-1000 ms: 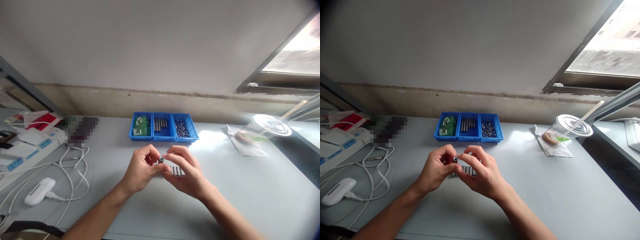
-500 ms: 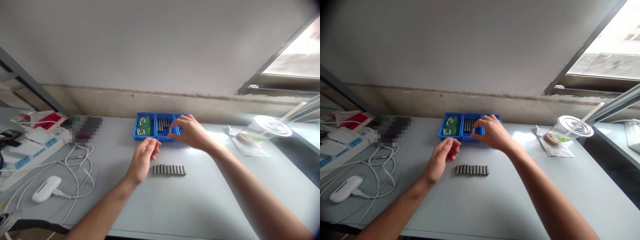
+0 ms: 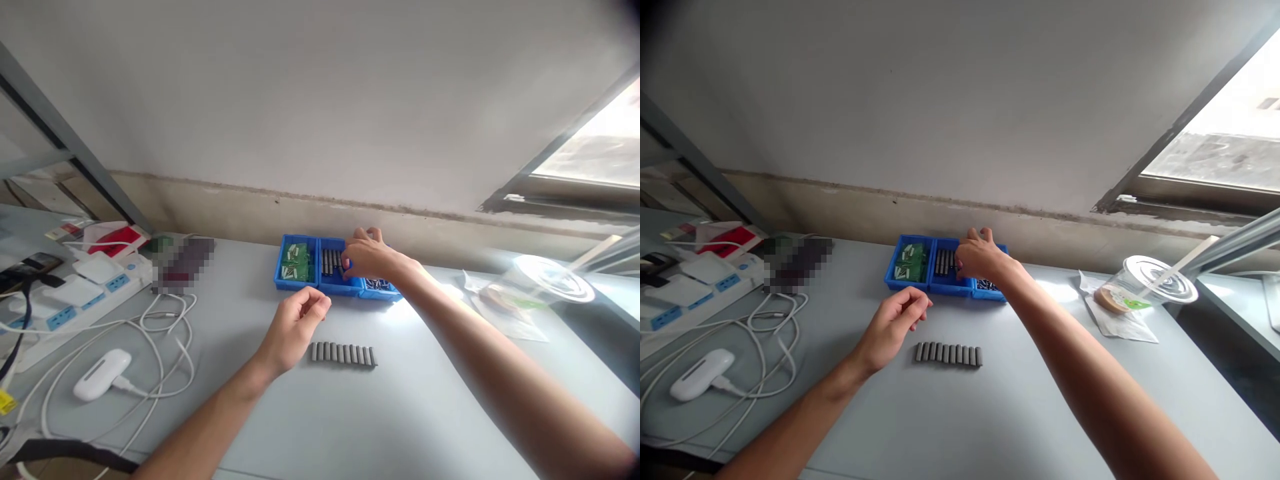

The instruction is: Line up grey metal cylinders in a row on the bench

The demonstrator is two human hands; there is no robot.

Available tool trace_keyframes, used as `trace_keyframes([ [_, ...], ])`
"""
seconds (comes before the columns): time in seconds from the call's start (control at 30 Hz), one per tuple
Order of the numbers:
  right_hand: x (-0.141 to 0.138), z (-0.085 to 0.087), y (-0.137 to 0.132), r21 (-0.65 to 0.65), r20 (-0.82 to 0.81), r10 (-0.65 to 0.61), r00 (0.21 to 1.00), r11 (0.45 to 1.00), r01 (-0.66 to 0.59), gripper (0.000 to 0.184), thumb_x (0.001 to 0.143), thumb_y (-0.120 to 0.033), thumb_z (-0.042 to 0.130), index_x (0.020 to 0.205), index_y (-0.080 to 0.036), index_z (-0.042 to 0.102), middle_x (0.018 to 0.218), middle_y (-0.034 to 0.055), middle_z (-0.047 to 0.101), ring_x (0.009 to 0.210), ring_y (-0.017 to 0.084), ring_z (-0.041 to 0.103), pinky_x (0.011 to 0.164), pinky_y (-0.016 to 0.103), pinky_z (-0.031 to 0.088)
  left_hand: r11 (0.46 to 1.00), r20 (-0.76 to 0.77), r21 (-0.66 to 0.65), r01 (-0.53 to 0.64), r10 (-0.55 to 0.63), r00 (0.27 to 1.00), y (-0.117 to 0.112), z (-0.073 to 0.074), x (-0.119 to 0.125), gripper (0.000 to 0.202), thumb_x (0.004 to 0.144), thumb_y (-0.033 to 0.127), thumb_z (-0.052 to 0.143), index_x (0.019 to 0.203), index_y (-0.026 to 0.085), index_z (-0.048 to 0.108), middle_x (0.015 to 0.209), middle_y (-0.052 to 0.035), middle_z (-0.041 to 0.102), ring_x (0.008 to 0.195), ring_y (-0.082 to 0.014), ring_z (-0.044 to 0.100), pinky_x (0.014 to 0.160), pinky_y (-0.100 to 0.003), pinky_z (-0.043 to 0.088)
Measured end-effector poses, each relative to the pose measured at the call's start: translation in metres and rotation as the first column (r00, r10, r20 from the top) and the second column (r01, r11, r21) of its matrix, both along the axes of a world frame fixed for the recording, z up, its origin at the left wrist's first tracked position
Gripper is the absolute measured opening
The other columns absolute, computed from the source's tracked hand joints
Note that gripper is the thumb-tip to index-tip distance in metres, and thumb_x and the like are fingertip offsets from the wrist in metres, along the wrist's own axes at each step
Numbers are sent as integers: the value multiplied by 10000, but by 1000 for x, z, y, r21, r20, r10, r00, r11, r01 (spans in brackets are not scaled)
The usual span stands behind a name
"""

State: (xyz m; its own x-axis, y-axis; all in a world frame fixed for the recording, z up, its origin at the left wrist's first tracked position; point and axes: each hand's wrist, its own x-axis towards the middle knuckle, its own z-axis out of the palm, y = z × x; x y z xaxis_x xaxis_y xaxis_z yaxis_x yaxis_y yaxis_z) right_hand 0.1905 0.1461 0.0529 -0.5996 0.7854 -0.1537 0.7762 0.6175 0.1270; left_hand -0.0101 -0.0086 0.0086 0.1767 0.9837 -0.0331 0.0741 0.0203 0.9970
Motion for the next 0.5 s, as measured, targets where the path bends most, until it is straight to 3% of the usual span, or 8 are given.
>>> trace_keyframes([
  [0.3, -7, -8, -6, 11, 23, 40, 999, 999, -41, 71, 822, -201, 725, 764, -208, 765, 953, 139, 698, 1131, 383, 507, 1038, 602, 352, 998, -28, -16, 65, -66, 997, -4, 1, 3, 326, 1001, 510, 591, 924, 195, 629, 796, 20, 557, 721, -124, 456, 669, -245, 385],
  [0.5, -14, -7, -10, 14, 11, 50, 999, 999, -50, 123, 850, -207, 702, 729, -203, 719, 940, 135, 702, 1122, 385, 528, 1059, 629, 346, 997, -43, -19, 75, -76, 996, -4, 0, 4, 304, 1004, 490, 596, 932, 197, 629, 779, 25, 551, 713, -122, 457, 643, -242, 365],
])
